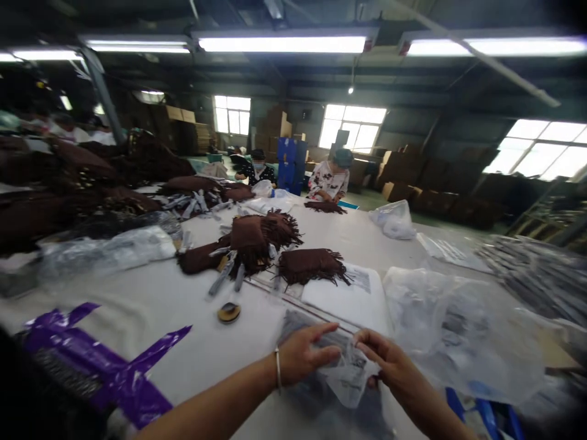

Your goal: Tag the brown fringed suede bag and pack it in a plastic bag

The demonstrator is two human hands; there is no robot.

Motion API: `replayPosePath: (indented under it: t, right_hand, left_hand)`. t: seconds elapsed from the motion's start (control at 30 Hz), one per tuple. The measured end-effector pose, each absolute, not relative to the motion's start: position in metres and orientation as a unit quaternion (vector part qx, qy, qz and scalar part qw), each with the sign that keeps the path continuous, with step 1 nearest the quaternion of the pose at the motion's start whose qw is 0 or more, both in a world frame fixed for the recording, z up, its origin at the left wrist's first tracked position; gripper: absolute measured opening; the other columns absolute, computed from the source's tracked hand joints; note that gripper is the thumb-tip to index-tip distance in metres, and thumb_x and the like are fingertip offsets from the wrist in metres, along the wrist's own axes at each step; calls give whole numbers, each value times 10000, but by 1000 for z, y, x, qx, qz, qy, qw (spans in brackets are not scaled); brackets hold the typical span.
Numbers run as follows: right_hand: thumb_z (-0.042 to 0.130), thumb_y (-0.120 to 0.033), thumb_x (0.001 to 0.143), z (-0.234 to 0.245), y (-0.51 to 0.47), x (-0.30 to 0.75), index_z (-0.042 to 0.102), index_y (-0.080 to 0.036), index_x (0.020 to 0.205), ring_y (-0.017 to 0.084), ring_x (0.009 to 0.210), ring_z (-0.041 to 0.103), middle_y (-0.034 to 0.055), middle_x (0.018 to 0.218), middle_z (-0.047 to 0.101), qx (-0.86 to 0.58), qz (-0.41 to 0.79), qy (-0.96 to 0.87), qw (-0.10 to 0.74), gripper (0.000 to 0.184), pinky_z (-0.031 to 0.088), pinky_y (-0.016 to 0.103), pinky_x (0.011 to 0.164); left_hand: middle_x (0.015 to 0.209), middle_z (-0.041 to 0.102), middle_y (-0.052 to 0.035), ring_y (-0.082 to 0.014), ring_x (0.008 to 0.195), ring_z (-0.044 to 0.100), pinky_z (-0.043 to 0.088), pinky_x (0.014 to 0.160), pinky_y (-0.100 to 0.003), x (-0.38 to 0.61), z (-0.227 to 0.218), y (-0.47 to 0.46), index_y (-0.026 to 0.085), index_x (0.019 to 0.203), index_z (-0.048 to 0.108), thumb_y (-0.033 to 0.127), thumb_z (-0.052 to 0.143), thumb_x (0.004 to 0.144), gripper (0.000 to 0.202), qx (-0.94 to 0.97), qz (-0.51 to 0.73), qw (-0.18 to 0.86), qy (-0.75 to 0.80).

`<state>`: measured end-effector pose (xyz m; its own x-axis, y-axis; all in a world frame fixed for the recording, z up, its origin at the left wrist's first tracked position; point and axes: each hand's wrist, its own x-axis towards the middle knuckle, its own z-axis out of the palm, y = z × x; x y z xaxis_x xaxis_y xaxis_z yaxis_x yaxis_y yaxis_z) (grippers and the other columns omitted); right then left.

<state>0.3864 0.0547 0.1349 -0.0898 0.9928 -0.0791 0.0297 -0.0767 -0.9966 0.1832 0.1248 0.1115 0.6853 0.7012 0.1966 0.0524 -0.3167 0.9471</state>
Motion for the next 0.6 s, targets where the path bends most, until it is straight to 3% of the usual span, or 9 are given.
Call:
replayPosePath:
  t: [0.07, 0.17, 0.27, 0.33, 0.4, 0.5, 0.6]
  right_hand:
    - [664, -585, 724, 133, 60, 372, 572, -209, 809, 94, 494, 425, -43, 612, 500, -494, 538, -511, 452, 396, 370, 199, 438]
    - [626, -621, 741, 115, 63, 360, 605, -234, 927, 122, 529, 497, -21, 642, 564, -496, 532, -458, 511, 430, 411, 227, 496]
    - [532, -733, 726, 86, 60, 344, 563, -270, 1161, 225, 805, 606, 72, 974, 641, -475, 547, -391, 568, 637, 490, 315, 630]
    - [631, -691, 675, 65, 57, 332, 568, -273, 1180, 271, 973, 577, 79, 1106, 614, -478, 529, -424, 559, 659, 498, 349, 733]
    - [722, -572, 664, 50, 56, 325, 625, -264, 1099, 252, 911, 586, 43, 975, 650, -506, 502, -461, 529, 542, 494, 312, 717]
    - [656, -523, 756, 43, 57, 344, 650, -255, 1044, 197, 674, 571, 7, 767, 637, -547, 494, -424, 526, 393, 466, 274, 547]
    - [631, -520, 760, 52, 55, 406, 636, -264, 1076, 215, 738, 594, 25, 894, 649, -601, 346, -382, 611, 407, 495, 292, 572]
  left_hand:
    - [918, 670, -53, -181, 788, 604, 472, 720, -262, 193, 107, 120, 164, 1049, 654, 548, 646, 732, 498, 686, 273, 634, 229]
    - [605, 530, 18, -90, 542, 442, 345, 530, -198, 191, 85, 109, 123, 724, 599, 590, 690, 660, 480, 581, 317, 696, 278]
    - [627, 510, 19, -101, 566, 430, 347, 542, -213, 180, 61, 103, 139, 721, 531, 631, 672, 648, 517, 506, 403, 675, 355]
    - [628, 506, 14, -112, 576, 433, 352, 544, -220, 175, 50, 104, 141, 718, 523, 638, 657, 657, 519, 510, 423, 641, 388]
    - [607, 489, 15, -111, 573, 423, 340, 537, -217, 171, 47, 108, 137, 693, 529, 620, 633, 695, 494, 551, 419, 603, 397]
    - [577, 475, 18, -112, 569, 421, 343, 538, -216, 159, 50, 116, 125, 703, 579, 603, 543, 776, 486, 605, 409, 547, 408]
    - [644, 569, 5, -138, 625, 504, 414, 588, -217, 125, 46, 125, 132, 830, 643, 611, 474, 808, 508, 631, 405, 461, 476]
